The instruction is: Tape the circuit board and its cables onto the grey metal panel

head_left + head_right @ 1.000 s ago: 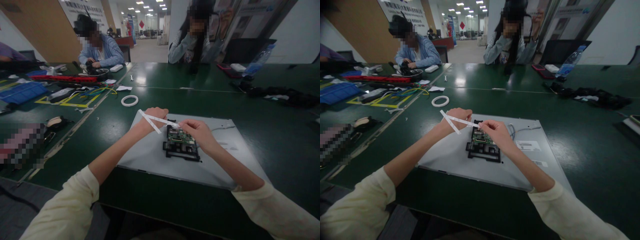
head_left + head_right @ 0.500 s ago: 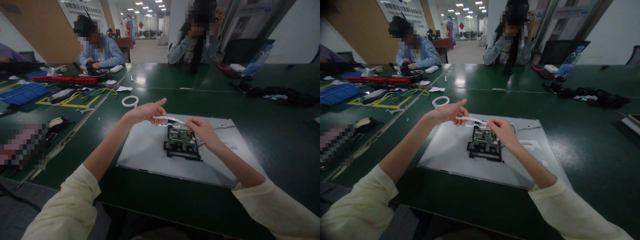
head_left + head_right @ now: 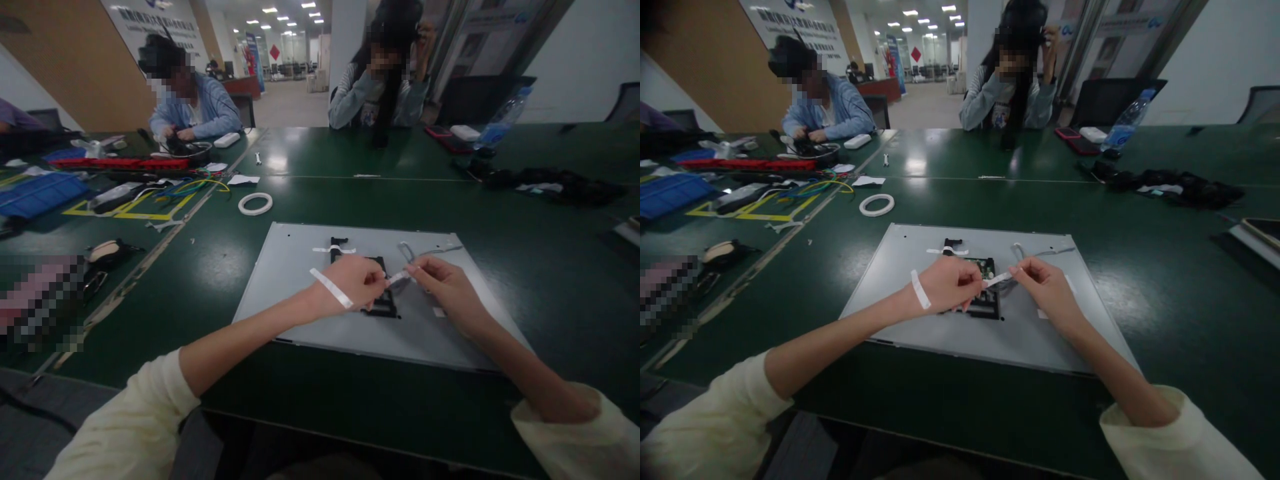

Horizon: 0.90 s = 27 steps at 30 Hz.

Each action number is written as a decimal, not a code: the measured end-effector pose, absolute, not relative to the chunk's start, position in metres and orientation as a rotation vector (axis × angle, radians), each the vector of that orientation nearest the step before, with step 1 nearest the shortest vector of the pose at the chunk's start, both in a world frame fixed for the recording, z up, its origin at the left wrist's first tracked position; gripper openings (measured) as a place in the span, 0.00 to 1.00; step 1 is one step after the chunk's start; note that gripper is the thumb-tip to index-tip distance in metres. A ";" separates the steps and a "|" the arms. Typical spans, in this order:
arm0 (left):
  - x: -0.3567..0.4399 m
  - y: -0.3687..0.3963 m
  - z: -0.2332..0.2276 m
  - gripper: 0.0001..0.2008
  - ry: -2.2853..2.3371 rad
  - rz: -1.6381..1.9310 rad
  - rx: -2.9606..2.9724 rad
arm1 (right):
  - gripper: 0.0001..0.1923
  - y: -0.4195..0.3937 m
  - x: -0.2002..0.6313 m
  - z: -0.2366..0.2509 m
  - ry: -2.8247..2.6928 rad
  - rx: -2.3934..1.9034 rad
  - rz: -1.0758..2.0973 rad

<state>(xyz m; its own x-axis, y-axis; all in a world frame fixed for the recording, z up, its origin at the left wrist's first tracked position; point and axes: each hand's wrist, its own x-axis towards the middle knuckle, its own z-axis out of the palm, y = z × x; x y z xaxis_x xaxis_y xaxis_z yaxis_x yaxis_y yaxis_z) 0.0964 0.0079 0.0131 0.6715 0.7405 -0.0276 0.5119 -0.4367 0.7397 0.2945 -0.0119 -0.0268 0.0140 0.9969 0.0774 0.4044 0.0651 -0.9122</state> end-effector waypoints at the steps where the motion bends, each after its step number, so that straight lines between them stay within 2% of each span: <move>1: 0.099 0.004 0.010 0.13 0.999 0.385 2.234 | 0.16 -0.012 0.297 -0.028 -1.551 -1.477 0.888; 12: 0.111 -0.037 -0.004 0.16 1.175 0.186 2.730 | 0.11 -0.020 0.294 -0.035 -1.961 -1.544 0.590; 17: 0.112 -0.033 -0.013 0.13 1.151 0.053 2.775 | 0.10 -0.020 0.293 -0.038 -2.082 -1.580 0.417; 27: 0.112 -0.032 -0.008 0.13 1.176 -0.044 2.698 | 0.09 -0.019 0.294 -0.040 -2.119 -1.583 0.344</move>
<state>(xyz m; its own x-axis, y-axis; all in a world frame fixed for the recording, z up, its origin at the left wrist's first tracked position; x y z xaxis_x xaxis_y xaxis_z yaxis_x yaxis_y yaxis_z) 0.1122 -0.0320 -0.0078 0.6836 0.7221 -0.1057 0.7280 -0.6645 0.1690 0.2942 -0.0186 -0.0397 -0.2239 0.9499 0.2180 0.8322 0.3028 -0.4646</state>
